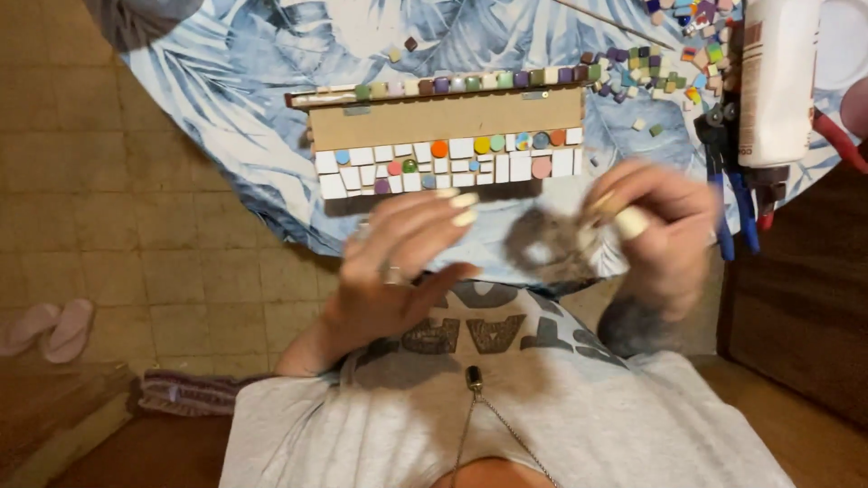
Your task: Decorating a box by manually applying small mosaic tiles to its surface.
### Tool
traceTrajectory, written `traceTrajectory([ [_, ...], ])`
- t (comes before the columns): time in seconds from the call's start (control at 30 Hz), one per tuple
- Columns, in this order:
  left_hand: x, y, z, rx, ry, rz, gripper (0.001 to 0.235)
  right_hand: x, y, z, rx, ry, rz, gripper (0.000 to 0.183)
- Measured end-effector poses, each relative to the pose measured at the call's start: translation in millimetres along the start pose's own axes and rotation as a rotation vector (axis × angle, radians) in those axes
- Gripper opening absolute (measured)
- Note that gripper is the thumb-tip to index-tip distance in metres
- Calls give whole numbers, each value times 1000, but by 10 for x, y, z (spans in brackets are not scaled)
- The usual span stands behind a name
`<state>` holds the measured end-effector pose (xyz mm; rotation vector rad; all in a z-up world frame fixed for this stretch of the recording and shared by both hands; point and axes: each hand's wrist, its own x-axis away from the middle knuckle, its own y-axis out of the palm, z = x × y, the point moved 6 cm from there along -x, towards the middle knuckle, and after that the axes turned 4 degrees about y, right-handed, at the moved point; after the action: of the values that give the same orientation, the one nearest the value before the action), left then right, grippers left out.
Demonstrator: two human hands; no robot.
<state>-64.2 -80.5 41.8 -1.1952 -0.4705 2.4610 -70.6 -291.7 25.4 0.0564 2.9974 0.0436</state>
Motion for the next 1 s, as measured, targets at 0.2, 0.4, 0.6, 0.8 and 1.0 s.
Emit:
traceTrajectory([
  [0.2, -75, 11, 32, 82, -38, -3, 25, 52, 896, 304, -414, 378, -196, 14],
  [0.4, 61, -103, -138, 188, -331, 150, 30, 77, 999, 489, -506, 434, 37, 18],
  [0.6, 153, -141, -163, 212, -353, 174, 26, 95, 1072, 458, -477, 460, 51, 19],
  [0.8, 185, -171, -128, 340, -392, 206, 30, 18, 948, 37, 337, -298, 18, 9],
  [1.0, 247, -39, -83, 1052, -598, 200, 45, 28, 1095, -328, 798, -955, 28, 6],
])
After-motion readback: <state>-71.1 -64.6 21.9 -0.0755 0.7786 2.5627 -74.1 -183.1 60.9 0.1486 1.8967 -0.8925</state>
